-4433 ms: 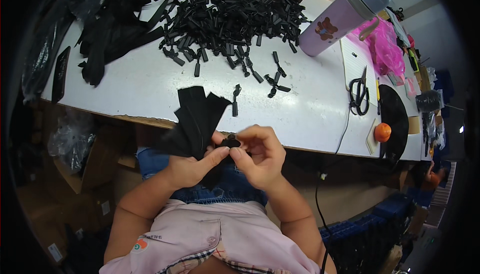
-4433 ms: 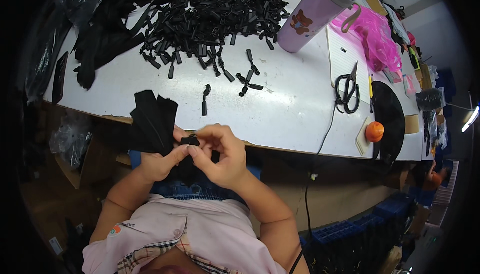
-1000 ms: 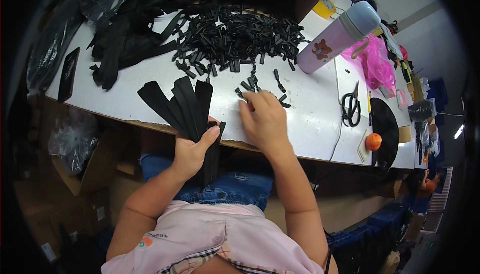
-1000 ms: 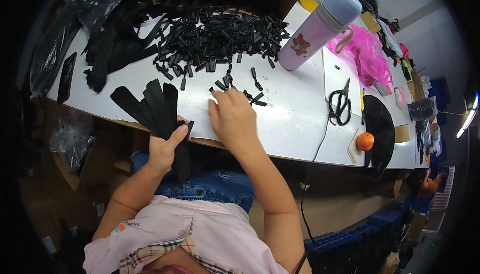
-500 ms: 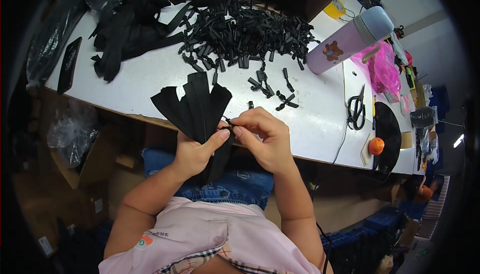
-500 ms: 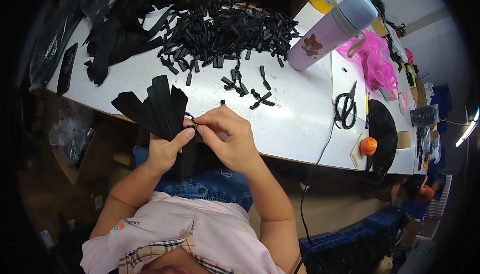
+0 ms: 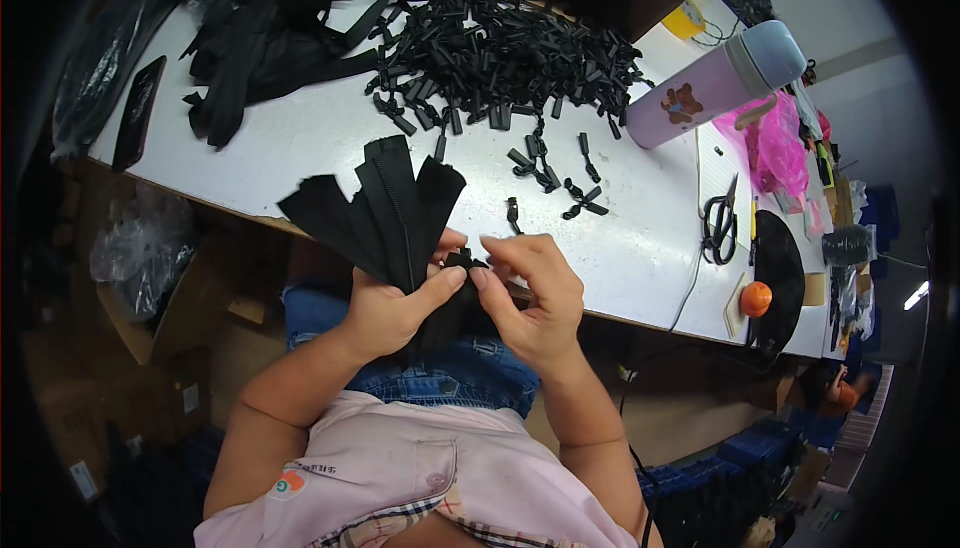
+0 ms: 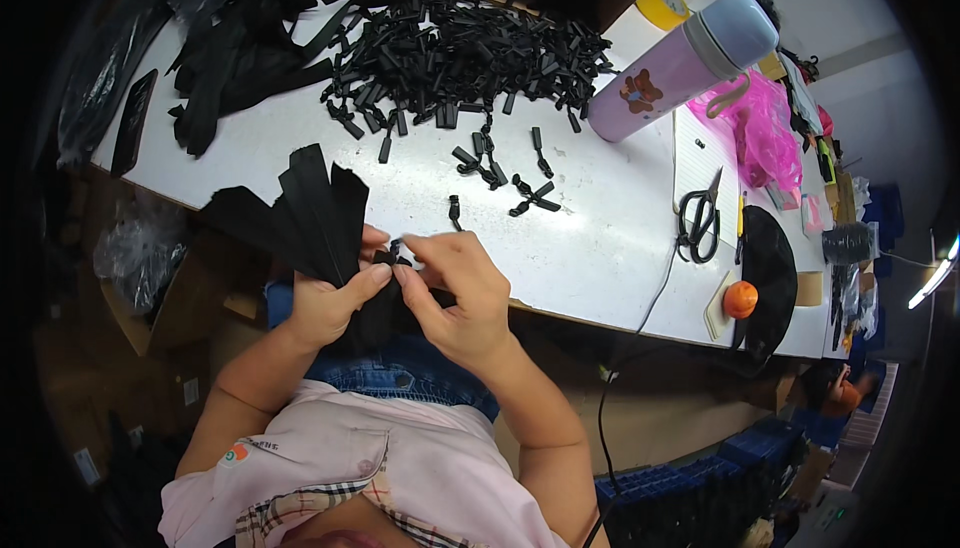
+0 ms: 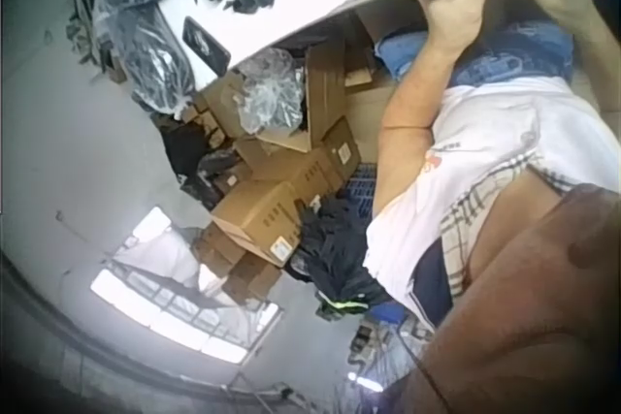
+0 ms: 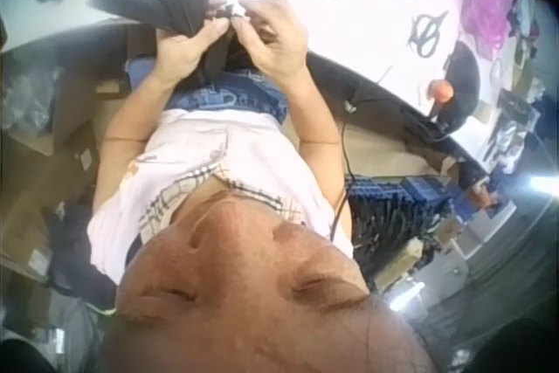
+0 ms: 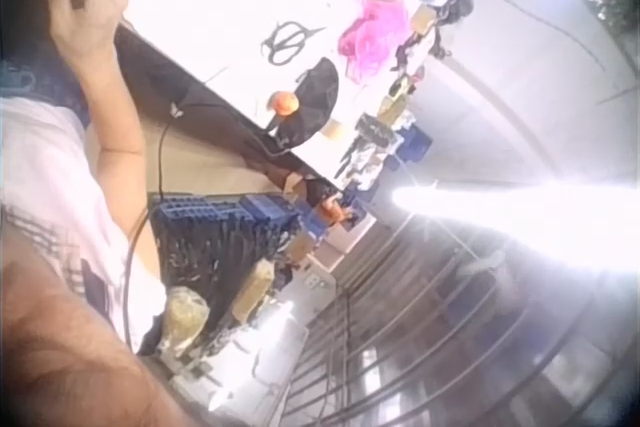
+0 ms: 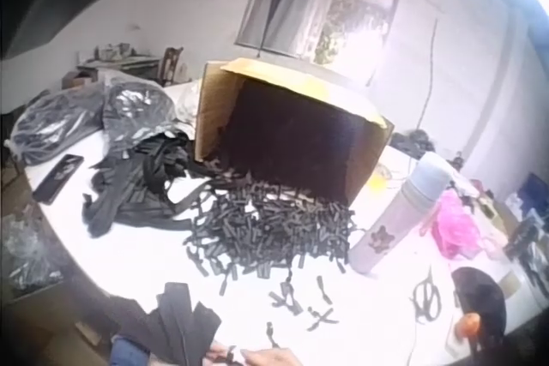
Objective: Attaching small black plastic clips to strips of black fabric at a workbench.
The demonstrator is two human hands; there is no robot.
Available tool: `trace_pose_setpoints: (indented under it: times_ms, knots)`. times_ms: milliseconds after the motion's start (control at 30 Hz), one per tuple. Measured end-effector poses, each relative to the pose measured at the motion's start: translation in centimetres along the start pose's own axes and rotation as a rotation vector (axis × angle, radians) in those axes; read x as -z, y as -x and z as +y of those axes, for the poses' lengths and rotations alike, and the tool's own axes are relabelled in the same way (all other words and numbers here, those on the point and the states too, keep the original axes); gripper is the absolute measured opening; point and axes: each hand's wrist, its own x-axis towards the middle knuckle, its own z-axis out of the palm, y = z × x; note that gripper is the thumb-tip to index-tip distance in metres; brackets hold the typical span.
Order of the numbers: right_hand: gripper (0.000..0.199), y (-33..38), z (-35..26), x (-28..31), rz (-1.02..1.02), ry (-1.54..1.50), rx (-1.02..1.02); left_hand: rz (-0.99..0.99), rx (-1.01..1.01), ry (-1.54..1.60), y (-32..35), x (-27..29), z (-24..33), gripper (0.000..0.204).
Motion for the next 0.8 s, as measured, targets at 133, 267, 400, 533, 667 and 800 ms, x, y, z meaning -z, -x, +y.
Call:
trace_pose_setpoints:
  times_ms: [133, 267, 400, 533, 667, 800]
  knots:
    - [0.007, 1.8, 0.4, -0.8, 0.033, -0.485, -0.301, -0.077, -0.016, 0.080, 0.1, -0.3, 0.1, 0.020]
    - [0.006, 1.6, 1.0, -0.8, -0.001, -0.787, -0.462, -0.143, 0.066, 0.179, 0.1, 0.1, 0.1, 0.022]
    - [0.005, 1.7, 1.6, -0.1, -0.068, -1.029, -0.598, -0.170, 0.182, 0.213, -0.2, -0.1, 1.1, 0.021]
    - [0.006, 1.6, 1.9, 0.5, -0.167, -1.103, -0.685, -0.211, 0.151, 0.197, 0.0, -0.1, 0.5, 0.020]
    - [0.005, 1.7, 1.8, 0.5, -0.147, -1.109, -0.674, -0.228, 0.090, 0.131, 0.2, -0.3, 0.4, 0.018]
    - [0.004, 2.3, 1.4, -1.0, 0.069, -0.686, -0.321, -0.173, 0.158, 0.103, 0.3, -1.0, 0.8, 0.018]
